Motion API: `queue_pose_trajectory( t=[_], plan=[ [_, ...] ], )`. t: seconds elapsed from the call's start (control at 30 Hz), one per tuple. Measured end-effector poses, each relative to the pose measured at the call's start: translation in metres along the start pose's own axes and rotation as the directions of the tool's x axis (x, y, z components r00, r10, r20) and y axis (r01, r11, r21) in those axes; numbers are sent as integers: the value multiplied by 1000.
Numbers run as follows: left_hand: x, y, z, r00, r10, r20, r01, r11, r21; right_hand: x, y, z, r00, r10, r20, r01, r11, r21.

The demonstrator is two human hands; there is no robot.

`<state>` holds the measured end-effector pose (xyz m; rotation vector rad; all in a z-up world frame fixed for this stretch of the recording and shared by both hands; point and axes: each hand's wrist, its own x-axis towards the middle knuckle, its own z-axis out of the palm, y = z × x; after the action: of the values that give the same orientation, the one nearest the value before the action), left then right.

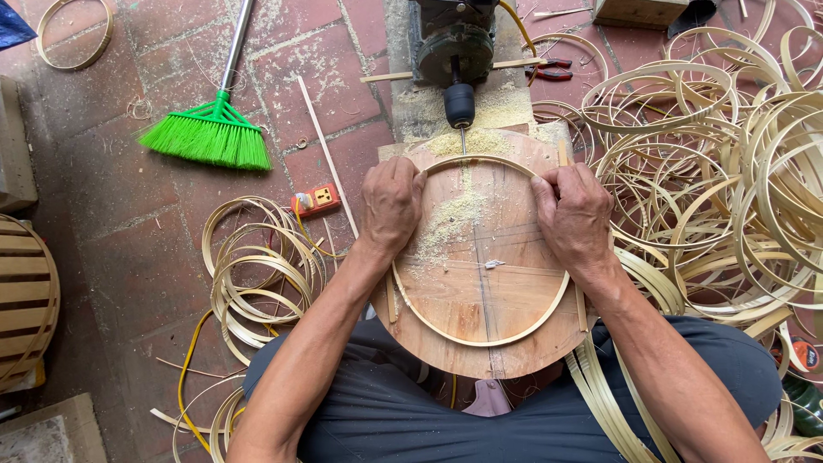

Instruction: The person sits on the floor and uses a drill press to make holes in thin bamboo rings. They repeatedly pick up a ring, position it under the drill bit, drill a hole, and then place the finished ring into a pile on the floor.

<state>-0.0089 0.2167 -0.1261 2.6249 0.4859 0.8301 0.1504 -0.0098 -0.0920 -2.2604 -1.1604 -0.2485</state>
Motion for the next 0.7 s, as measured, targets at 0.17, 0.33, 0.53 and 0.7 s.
queue_pose_trajectory(
  t=[0.17,0.33,0.53,0.7],
  plan=[
    [1,-3,2,1000,11,-9,-11,1000,-1,2,3,3,998,-45,-33,44,998,-33],
    [3,-6,6,999,-33,32,33,999,-4,5,7,8,996,14,89,-7,997,-83],
    [-10,21,-23,998,-4,62,-1,997,78,-12,-6,-31,927,181,329,-150,982,-115],
    [-18,35,-65,824,-384,415,379,920,99,-45,-17,-78,962,38,269,11,984,-179]
  ],
)
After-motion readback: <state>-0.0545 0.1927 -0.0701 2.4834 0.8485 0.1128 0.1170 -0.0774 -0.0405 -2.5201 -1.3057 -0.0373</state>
